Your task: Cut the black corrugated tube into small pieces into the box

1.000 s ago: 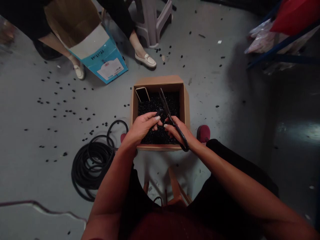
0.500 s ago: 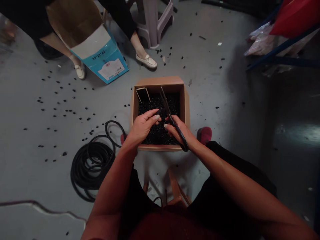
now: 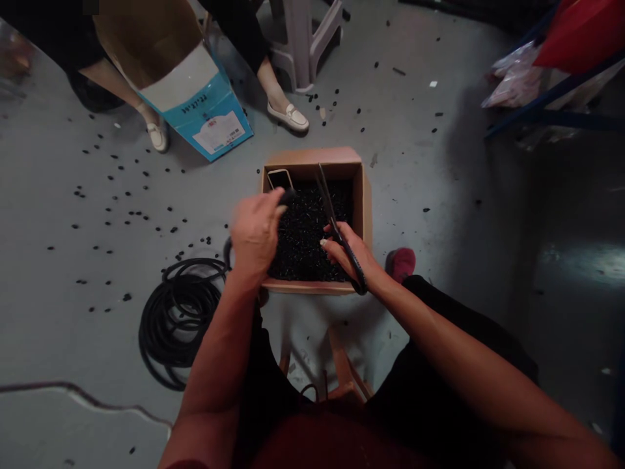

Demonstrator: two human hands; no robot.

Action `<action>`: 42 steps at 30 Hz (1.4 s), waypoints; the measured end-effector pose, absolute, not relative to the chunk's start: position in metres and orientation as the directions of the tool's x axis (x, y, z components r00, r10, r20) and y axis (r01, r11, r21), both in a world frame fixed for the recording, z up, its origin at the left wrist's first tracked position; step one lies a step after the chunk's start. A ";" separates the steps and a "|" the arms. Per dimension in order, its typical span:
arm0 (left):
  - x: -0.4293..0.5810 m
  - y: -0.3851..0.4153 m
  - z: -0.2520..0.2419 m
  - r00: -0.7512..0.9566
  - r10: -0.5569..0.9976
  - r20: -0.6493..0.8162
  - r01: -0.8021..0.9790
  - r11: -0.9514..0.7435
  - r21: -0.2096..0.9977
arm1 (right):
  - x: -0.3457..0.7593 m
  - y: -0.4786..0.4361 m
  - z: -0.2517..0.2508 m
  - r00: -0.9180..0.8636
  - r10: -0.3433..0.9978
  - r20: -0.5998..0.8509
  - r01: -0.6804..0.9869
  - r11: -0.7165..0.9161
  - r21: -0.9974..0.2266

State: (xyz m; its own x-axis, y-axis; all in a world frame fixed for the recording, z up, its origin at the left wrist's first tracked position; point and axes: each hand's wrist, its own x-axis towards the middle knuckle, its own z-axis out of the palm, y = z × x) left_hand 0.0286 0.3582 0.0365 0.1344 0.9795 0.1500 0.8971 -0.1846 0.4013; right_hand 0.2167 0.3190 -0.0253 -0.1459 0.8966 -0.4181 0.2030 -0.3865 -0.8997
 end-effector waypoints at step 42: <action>0.039 0.355 0.024 0.011 0.993 0.117 0.779 -0.081 0.621 | 0.209 0.315 -0.023 -0.175 0.928 -0.328 0.327 -0.260 -0.909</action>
